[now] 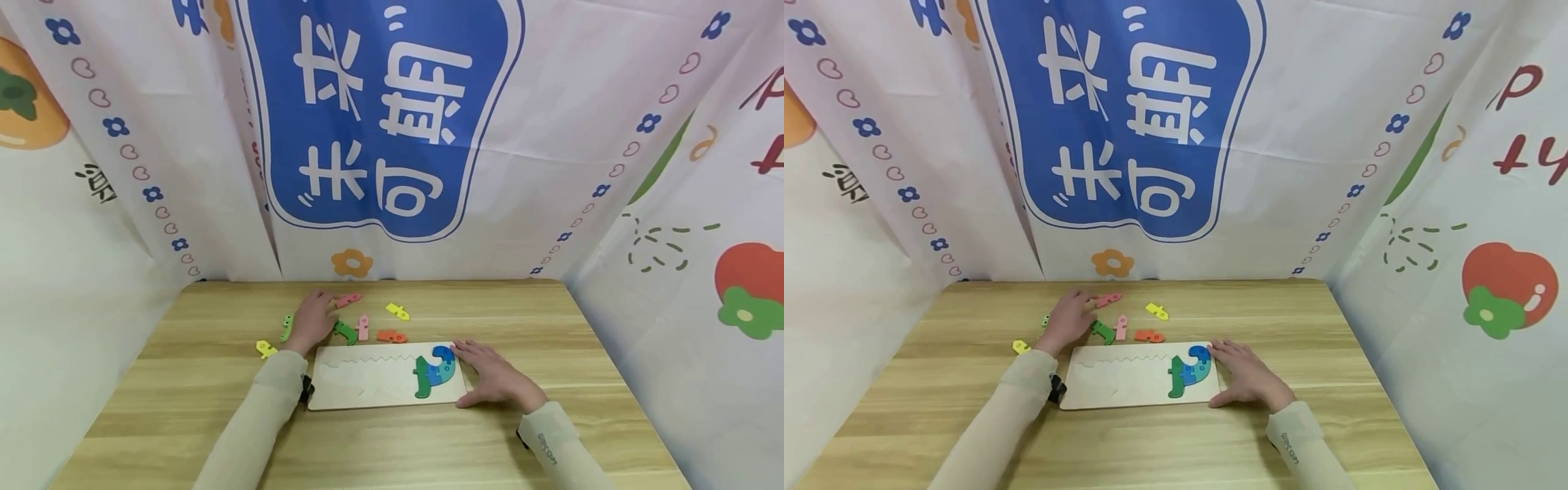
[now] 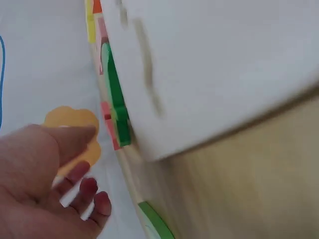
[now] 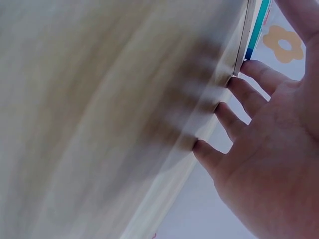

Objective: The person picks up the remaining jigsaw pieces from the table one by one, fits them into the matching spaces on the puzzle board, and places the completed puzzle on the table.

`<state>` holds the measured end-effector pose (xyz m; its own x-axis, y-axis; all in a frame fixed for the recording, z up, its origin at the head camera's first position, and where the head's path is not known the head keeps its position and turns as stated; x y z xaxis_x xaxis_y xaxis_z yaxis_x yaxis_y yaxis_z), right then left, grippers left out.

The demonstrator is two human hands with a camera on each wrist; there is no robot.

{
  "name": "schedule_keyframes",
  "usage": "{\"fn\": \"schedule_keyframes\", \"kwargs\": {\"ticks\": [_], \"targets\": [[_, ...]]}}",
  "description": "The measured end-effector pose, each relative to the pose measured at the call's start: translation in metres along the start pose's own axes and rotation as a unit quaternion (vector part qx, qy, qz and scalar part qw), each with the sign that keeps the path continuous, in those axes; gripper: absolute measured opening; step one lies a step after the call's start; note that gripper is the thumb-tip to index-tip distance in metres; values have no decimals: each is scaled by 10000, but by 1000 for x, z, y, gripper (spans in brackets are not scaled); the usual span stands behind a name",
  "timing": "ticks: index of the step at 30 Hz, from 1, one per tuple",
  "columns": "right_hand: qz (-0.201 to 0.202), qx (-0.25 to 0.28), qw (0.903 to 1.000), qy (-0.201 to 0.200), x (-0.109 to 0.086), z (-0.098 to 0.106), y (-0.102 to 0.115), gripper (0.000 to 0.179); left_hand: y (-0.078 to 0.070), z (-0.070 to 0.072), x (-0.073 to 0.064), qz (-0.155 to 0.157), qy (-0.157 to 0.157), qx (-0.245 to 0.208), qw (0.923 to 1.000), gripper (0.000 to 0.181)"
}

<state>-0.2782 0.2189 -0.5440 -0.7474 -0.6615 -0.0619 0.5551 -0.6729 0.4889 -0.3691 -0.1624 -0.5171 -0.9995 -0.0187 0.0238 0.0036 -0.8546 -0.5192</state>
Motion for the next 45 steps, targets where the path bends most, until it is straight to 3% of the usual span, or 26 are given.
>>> {"fn": "schedule_keyframes", "kwargs": {"ticks": [2,5,8,11,18,22,29,45], "targets": [[20,25,10000,9,0,0,0,109,-2,-5,8,-163,119,232,9995,51],[1,52,10000,0,0,0,1,109,-4,-13,15,-273,631,599,9958,59],[-24,69,10000,23,1,-1,2,109,-3,-18,15,-130,1074,972,9894,62],[-29,58,10000,43,2,-2,1,109,-2,-18,14,-60,1183,1096,9869,56],[-98,5,10000,9,0,0,-1,109,-10,-10,14,-72,878,670,9939,20],[-65,-2,10000,22,0,0,-2,110,-15,-14,12,-32,839,621,9945,24],[10,-78,10000,39,1,-2,-2,110,-15,-24,15,82,658,939,9934,50],[-107,-25,9999,33,1,-2,-1,108,-18,-28,13,136,635,895,9939,21]]}}
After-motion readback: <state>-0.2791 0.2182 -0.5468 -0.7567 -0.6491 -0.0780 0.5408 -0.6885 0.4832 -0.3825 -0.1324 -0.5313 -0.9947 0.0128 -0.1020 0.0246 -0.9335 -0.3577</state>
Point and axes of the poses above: each hand's wrist, its own x-axis towards the middle knuckle, its own z-axis out of the back of the hand, y = z × x, the point moved 4 cm from there along x, towards the middle knuckle, and after that the axes turned 13 degrees about z, right-handed, at the moved point
